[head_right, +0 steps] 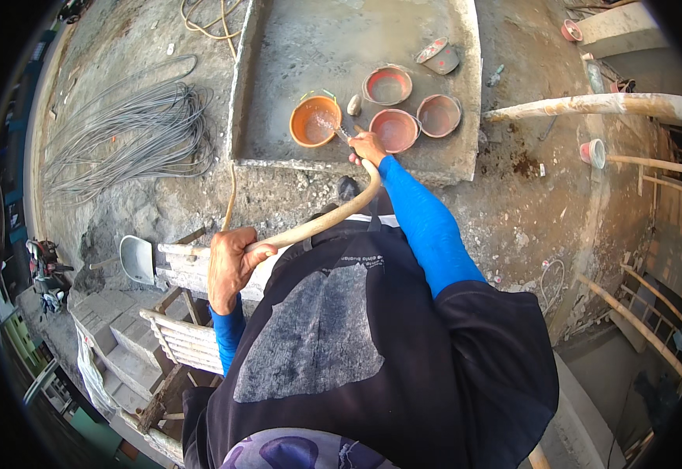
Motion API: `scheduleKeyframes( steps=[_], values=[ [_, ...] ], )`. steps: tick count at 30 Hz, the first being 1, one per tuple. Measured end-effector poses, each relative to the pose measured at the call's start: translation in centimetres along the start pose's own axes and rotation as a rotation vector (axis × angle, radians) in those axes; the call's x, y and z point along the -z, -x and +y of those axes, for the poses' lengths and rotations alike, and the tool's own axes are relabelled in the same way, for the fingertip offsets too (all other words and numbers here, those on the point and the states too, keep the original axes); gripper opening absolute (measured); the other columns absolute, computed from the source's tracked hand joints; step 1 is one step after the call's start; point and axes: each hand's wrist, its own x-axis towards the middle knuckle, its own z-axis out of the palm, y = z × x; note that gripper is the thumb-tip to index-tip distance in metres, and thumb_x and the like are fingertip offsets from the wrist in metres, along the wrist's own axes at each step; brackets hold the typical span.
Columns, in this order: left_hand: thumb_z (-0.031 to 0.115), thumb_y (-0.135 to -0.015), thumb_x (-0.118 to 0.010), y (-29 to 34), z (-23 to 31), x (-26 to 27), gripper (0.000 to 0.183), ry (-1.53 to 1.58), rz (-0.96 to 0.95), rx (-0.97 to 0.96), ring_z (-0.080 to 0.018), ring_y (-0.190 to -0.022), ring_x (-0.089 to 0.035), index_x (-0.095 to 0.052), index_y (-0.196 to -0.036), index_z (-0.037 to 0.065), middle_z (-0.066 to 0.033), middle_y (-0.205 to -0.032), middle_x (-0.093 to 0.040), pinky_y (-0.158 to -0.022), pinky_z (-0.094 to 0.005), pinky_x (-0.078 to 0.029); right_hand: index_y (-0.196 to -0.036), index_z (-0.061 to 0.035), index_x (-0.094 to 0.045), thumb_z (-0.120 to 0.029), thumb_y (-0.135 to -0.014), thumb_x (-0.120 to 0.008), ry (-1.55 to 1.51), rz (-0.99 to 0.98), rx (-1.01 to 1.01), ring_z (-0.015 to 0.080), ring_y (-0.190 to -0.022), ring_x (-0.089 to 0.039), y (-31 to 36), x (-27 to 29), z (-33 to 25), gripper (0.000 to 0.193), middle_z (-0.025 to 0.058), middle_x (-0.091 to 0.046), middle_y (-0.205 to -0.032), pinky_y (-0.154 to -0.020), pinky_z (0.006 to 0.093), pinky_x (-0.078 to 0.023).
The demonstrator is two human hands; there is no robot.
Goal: The person uses a hose to fill several small buckets and a large barrel with water at a construction site. They then put on a pair of gloves.
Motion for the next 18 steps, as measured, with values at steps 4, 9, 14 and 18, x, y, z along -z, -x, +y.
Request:
scheduleKeyframes(
  steps=[4, 9, 14, 18],
  values=[
    [0.060, -0.077, -0.077, 0.3, -0.1, 0.3, 0.067, 0.005, 0.011, -0.012, -0.0361, -0.051, -0.048, -0.050, -0.062, 0.001, -0.0149, -0.055, -0.046, -0.052, -0.0458, -0.036, -0.104, 0.0028, -0.064, -0.025, -0.100, -0.066, -0.038, -0.061, 0.034, 0.0167, -0.052, -0.065, 0.1, -0.7, -0.6, 0.028, 0.0111, -0.069, -0.076, -0.038, 0.0299, -0.047],
    [0.059, -0.077, -0.078, 0.6, -0.3, 0.2, 0.066, 0.015, 0.039, 0.010, -0.0366, -0.051, -0.047, -0.050, -0.062, 0.000, -0.0150, -0.056, -0.045, -0.052, -0.0457, -0.035, -0.103, 0.0014, -0.065, -0.025, -0.100, -0.066, 0.053, -0.142, -0.002, 0.0161, -0.050, -0.063, 0.4, -1.3, -1.0, 0.027, 0.0131, -0.070, -0.073, -0.038, 0.0297, -0.046],
    [0.059, -0.076, -0.078, 0.8, -0.2, -0.1, 0.066, 0.003, 0.059, 0.010, -0.0361, -0.050, -0.046, -0.050, -0.062, 0.000, -0.0149, -0.056, -0.045, -0.051, -0.0457, -0.035, -0.102, 0.0024, -0.065, -0.025, -0.100, -0.066, 0.019, -0.129, 0.037, 0.0167, -0.052, -0.064, 0.0, -1.4, -0.6, 0.028, 0.0123, -0.070, -0.074, -0.038, 0.0303, -0.046],
    [0.058, -0.077, -0.079, 0.9, 0.0, -0.1, 0.065, 0.015, 0.057, 0.036, -0.0356, -0.049, -0.047, -0.052, -0.062, 0.001, -0.0147, -0.054, -0.046, -0.051, -0.0454, -0.036, -0.102, 0.0033, -0.065, -0.024, -0.100, -0.065, 0.110, -0.132, 0.039, 0.0170, -0.055, -0.066, -0.7, -1.0, -0.4, 0.028, 0.0112, -0.069, -0.076, -0.038, 0.0307, -0.046]
  ],
)
